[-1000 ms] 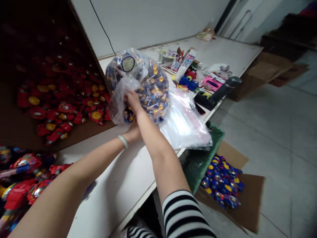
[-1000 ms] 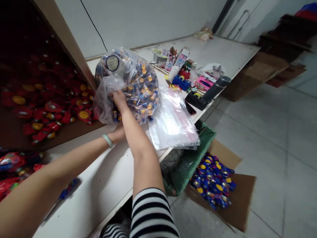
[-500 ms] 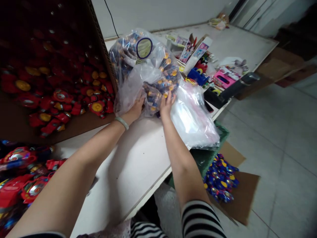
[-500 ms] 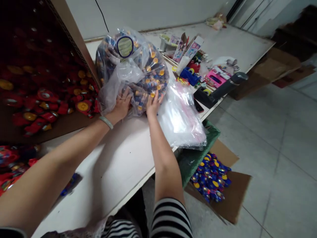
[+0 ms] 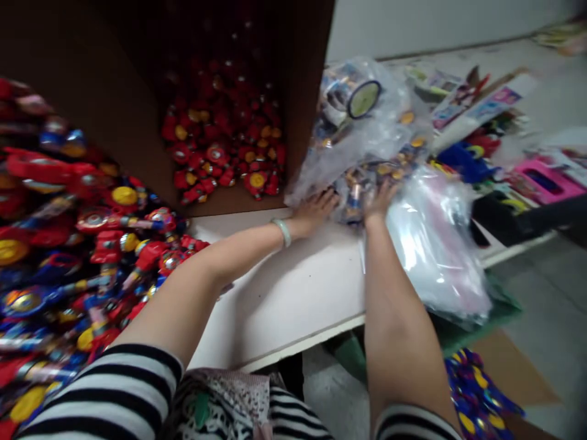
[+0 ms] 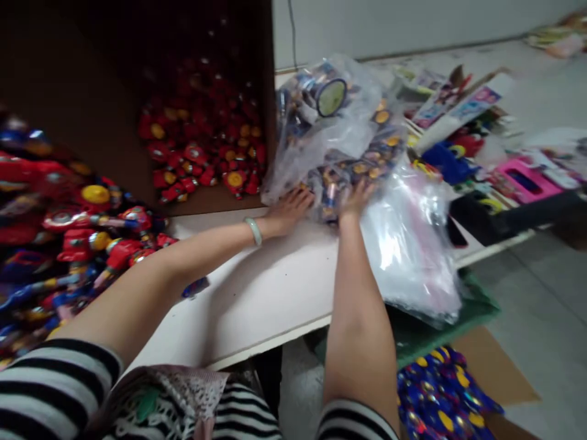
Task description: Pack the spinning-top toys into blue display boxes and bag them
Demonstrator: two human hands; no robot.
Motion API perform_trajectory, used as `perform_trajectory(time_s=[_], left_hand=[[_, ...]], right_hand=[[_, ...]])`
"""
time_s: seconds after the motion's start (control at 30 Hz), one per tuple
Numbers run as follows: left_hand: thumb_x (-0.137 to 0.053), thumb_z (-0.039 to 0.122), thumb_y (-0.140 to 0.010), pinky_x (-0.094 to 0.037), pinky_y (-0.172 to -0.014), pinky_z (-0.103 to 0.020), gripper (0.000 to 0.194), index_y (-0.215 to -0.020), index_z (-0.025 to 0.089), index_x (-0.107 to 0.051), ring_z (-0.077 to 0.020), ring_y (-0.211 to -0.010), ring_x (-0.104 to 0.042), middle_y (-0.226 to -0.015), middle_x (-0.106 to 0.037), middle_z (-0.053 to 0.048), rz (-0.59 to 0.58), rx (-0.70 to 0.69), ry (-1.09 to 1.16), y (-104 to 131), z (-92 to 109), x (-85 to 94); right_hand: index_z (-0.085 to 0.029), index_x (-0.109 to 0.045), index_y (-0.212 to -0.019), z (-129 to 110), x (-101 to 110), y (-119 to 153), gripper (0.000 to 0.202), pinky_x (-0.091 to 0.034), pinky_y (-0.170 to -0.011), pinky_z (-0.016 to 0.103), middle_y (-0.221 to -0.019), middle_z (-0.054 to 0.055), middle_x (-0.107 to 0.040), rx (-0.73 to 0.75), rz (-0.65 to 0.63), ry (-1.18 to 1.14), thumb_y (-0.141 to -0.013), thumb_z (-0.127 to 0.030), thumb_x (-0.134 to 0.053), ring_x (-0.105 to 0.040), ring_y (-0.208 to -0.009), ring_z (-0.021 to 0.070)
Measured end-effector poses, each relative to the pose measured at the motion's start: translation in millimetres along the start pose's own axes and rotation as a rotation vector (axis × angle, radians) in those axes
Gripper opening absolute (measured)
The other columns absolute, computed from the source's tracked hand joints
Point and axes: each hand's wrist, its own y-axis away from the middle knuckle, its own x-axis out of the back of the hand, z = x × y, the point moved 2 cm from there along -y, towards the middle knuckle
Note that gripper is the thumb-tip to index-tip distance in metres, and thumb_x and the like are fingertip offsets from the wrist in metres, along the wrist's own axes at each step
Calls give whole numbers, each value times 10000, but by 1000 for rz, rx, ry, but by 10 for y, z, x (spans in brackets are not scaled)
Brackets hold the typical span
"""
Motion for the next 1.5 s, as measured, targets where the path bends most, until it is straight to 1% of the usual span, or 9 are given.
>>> perform_trajectory(time_s=[0.17,0.3,0.4,0.6,0.77,1.1,1.27,1.43,1.5], left_hand=[[-413,125,-934,-339,-1209,-413,502,-1435,126,-458,-266,-1461,-372,-1564,-406,-157,-70,-142,27,865,-199,65],[-390,221,-971,-375,-1155,-408,394,-1301,97,-564,-280,-1337,-484,-1423,-527,-189,-172,257,-45,1363,-706,196],[-424,359,-976,-288,-1186,-559,576,-1476,73,-420,-386,-1461,-324,-1562,-365,-237,-239,463,-83,1477,-1103,281],[-379,704,-907,-126,-1211,-664,901,-1625,234,-103,-408,-1555,23,-1692,16,-105,-375,517,-34,1412,-1532,203],[-341,735,-892,-50,-1230,-642,925,-1623,269,-22,-363,-1552,120,-1685,110,-43,-434,515,22,1369,-1604,199],[-314,743,-901,-42,-1237,-643,912,-1620,280,3,-346,-1552,133,-1685,116,-28,-412,517,33,1196,-1765,208],[-450,675,-900,-105,-1254,-617,888,-1619,283,-105,-348,-1566,8,-1693,-1,-24,-356,543,3,1130,-1798,287],[-630,409,-865,-285,-1215,-586,720,-1530,225,-426,-387,-1509,-275,-1642,-279,-105,-412,467,-88,1202,-1628,526],[-651,324,-842,-316,-1203,-569,632,-1457,242,-530,-374,-1473,-351,-1604,-371,-94,-371,436,-105,1386,-1476,603]], right_hand=[[-45,-351,-1468,-37,107,715,628,-183,-1230,571,-1550,256,-305,-79,140,-116,-987,-403,-166,-280,-1503,296],[-89,-219,-1540,-600,147,1237,770,-200,-1211,607,-1609,252,-185,281,191,-66,-942,-556,-344,-156,-1545,325],[-99,-233,-1556,-1195,-56,1359,868,-194,-1206,616,-1636,234,-151,447,9,65,-897,-615,-458,-73,-1554,351],[-49,-294,-1555,-1892,-719,1125,802,-159,-1190,670,-1629,238,-237,185,-191,237,-939,-536,-452,-139,-1520,431],[-54,-471,-1455,-1915,-938,996,593,-96,-1167,729,-1600,226,-321,121,-185,273,-980,-392,-367,-146,-1526,414],[-55,-409,-1498,-2060,-1052,943,589,-88,-1194,672,-1627,245,-244,117,-187,236,-1024,-402,-372,-87,-1535,401],[-47,-241,-1578,-1960,-825,921,806,-90,-1216,624,-1656,252,-138,123,-325,179,-962,-492,-510,-72,-1543,401],[-41,-168,-1578,-1645,-414,1570,910,-146,-1245,548,-1645,267,-121,398,-213,-16,-882,-455,-582,-101,-1554,343],[-109,-231,-1563,-1615,-434,2122,798,-203,-1228,572,-1626,233,-219,527,-374,-115,-909,-475,-507,-171,-1544,322]])
